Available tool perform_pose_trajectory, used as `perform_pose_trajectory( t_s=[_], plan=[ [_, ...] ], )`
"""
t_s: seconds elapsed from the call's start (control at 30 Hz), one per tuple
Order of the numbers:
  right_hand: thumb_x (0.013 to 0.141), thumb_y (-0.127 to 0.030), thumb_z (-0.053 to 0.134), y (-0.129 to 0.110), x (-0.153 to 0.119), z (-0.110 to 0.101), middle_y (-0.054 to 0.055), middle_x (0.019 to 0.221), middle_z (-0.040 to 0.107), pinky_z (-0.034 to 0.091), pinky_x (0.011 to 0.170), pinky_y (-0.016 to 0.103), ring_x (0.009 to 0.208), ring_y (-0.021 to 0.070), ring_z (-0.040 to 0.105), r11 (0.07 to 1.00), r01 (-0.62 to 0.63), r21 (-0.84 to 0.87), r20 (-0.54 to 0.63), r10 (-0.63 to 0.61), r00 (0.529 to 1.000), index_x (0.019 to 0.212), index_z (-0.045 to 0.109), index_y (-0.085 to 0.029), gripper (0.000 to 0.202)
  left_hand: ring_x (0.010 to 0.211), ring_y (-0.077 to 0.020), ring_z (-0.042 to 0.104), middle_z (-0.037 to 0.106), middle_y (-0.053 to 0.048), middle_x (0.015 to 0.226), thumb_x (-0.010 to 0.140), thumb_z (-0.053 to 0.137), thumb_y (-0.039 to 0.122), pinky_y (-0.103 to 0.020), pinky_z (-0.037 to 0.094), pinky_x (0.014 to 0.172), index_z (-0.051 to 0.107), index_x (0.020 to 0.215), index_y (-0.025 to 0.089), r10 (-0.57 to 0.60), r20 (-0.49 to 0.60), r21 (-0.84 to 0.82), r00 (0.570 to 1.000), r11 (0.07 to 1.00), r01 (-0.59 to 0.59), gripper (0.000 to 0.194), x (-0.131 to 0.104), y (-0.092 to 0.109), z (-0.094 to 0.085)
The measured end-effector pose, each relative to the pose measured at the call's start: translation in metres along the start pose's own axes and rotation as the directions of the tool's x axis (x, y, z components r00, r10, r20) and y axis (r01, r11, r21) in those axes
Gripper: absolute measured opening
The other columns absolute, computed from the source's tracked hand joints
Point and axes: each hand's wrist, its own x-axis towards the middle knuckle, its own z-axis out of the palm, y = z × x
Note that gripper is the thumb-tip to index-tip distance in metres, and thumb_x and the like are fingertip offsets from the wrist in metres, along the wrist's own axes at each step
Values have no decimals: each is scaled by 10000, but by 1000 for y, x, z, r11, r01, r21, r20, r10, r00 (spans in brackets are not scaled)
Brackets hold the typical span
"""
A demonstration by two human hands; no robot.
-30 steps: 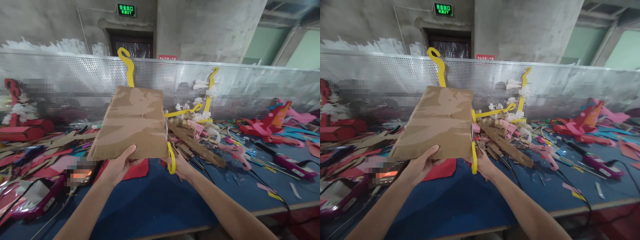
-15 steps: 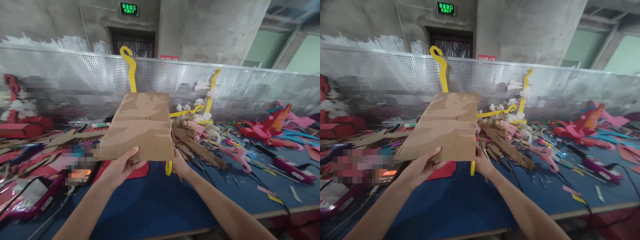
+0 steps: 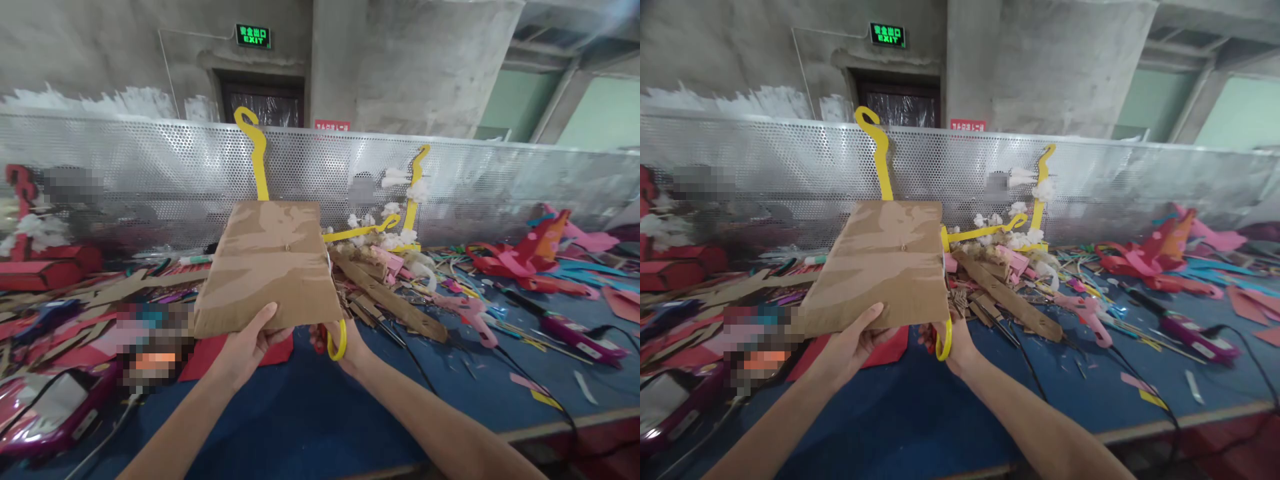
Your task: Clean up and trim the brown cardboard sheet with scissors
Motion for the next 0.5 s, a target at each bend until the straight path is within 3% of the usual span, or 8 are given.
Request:
perform_pose_trajectory(
  t_s=[0.17, 0.3, 0.5],
  plan=[
    [752, -545, 774, -2, 0, 0, -36, 477, 522, 312, 344, 214, 357, 95, 460, 999, 32, 13, -44, -31, 999, 630, 565, -198, 423, 767, -185, 786, 822, -29, 973, 746, 847, 112, -308, 689, 726, 705, 1140, 195, -21, -50, -42, 999, 999, 19, 427, 1, -3, 4],
    [779, -519, 757, -1, 0, -1, -78, 417, 448, 277, 346, 214, 304, 63, 341, 999, 31, 32, -49, -29, 998, 695, 579, -192, 381, 751, -184, 787, 822, -49, 957, 719, 871, 109, -293, 685, 737, 712, 1123, 172, -23, -54, -56, 998, 998, 20, 439, 2, -3, 7],
    [699, -503, 799, -2, 8, -8, -37, 583, 595, 376, 418, 210, 438, 88, 481, 994, -34, 102, -2, 35, 999, 773, 595, -205, 368, 805, -206, 788, 817, -55, 1010, 744, 854, 123, -324, 695, 715, 695, 1163, 190, 5, -32, 0, 999, 1000, -5, 453, 2, 0, 4]
  ],
)
